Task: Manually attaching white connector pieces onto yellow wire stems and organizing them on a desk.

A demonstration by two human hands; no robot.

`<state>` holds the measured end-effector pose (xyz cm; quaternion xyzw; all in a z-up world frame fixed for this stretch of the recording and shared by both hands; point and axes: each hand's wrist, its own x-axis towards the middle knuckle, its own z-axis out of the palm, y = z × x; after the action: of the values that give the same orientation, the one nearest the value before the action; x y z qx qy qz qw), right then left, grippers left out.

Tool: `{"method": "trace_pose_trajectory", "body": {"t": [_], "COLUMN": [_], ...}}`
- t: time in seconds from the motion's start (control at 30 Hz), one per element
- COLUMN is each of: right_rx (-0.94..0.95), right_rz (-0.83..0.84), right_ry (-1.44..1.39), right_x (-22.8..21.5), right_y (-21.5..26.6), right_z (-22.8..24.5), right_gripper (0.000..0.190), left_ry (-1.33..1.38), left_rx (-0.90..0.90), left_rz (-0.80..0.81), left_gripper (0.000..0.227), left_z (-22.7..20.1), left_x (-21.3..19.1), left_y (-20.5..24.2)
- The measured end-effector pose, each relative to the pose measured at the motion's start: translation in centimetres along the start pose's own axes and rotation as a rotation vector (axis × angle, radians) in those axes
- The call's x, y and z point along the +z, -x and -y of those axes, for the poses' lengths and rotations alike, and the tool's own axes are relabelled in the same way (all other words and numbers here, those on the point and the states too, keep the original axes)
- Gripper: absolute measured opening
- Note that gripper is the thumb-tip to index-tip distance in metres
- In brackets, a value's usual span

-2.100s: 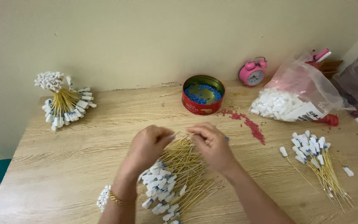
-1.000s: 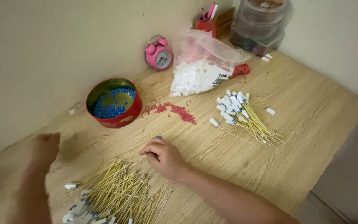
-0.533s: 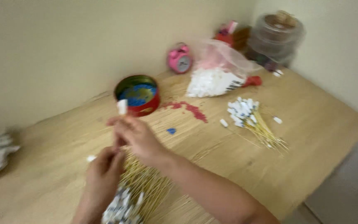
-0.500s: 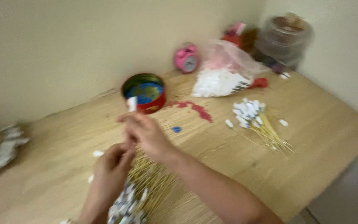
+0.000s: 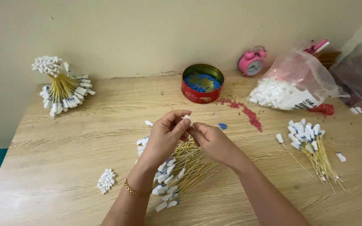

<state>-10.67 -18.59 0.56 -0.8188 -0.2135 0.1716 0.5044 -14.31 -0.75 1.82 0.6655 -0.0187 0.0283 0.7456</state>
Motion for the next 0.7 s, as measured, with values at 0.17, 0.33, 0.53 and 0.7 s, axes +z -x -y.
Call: {"method": "trace_pose_trajectory", "body": {"t": [0.17, 0.33, 0.53, 0.7], "right_rx": [-0.021, -0.047, 0.059, -0.151], "right_rz": [-0.120, -0.089, 0.018, -0.385], "right_ry": [0.081, 0.000, -0.312, 0.061], "right_x": [-0.6, -1.6, -3.0, -6.9], "right_y": [0.4, 1.5, 2.5, 2.9], "right_z": [0.4, -2.6, -4.4, -5.6], "right_gripper": [0.021, 0.019, 0.022, 0.021], "left_ry": [0.062, 0.111, -0.010, -0.062], "left_rx": [-0.013, -0.021, -0.007, -0.072], "left_rz": [0.014, 0.040, 0.200, 0.076], "left_gripper": [0.015, 0.012, 0.018, 0.016], "left_z": [2.8, 3.1, 1.5, 0.7], "left_x": [-1.2, 0.0, 0.5, 0.2], "left_y": [-1.1, -0.7, 0.1, 0.0]}}
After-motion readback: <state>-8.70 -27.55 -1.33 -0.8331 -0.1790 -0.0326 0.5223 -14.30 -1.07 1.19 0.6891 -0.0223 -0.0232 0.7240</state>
